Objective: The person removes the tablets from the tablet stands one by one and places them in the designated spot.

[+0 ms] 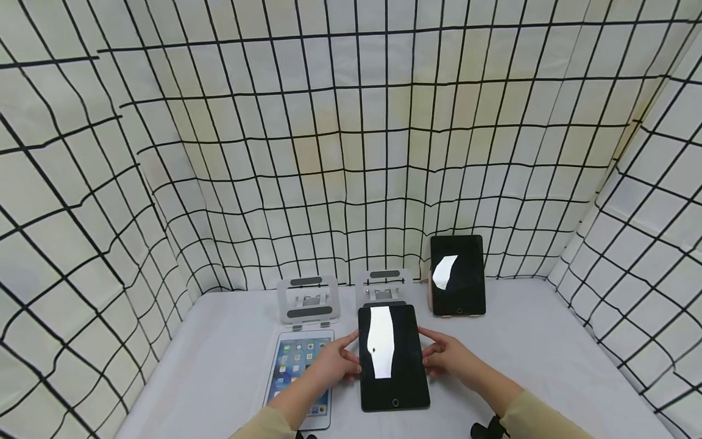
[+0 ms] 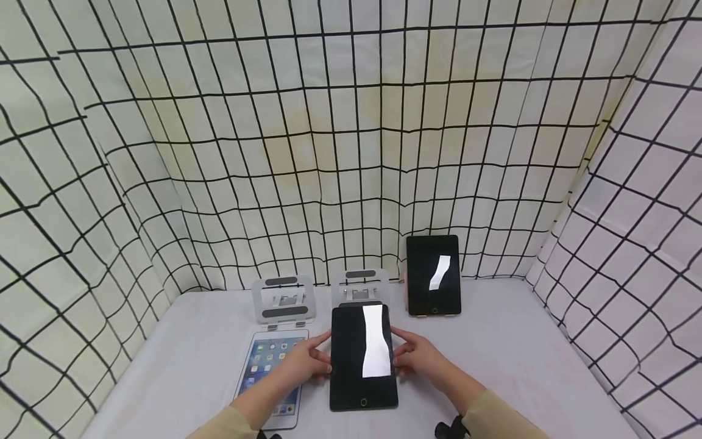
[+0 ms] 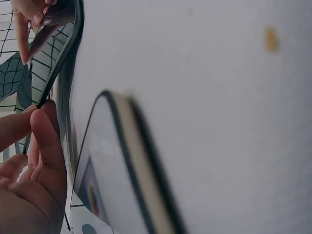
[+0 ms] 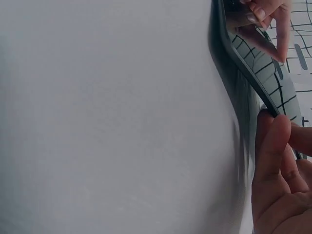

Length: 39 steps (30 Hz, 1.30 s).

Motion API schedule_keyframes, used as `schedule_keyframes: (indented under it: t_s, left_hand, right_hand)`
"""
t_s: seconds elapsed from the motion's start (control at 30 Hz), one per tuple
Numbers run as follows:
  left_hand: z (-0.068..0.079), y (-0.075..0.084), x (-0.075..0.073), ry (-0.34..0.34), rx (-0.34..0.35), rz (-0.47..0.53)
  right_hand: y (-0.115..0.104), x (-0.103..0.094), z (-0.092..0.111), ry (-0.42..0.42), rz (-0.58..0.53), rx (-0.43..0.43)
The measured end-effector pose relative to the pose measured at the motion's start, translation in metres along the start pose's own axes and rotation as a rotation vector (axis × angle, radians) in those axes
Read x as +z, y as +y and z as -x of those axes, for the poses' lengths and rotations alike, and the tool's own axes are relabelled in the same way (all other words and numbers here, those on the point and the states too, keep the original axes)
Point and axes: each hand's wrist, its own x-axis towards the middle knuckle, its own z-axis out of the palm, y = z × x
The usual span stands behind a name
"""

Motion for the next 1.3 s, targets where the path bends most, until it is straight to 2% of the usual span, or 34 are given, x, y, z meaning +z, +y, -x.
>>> schedule_keyframes:
  t_s: [0.23,0.43,0.77,1.03,1.3]
  left_hand:
    - [0.007,0.002,0.003,-0.004,-0.045,0.021]
    - [0.013,-0.003,0.005,-0.032,-0.061,0.051]
    - [0.013,-0.002,0.005,-0.053,-0.074,0.037]
    - [0.013,0.003,0.003,-0.079,-0.117,0.002]
    - [0.014,0.002,0.004,-0.102,-0.163,0.033]
  right_hand:
    - [0.003,0.005,0.005,0.004,-0.014,0.042]
    - [0.005,0.006,0.01,-0.032,-0.054,0.082]
    - [0.006,0.006,0.01,-0.064,-0.055,0.095]
    - [0.004,0.007,0.009,-0.084,-0.068,0.106]
    - [0.001,0.007,0.009,-0.088,-0.046,0.143]
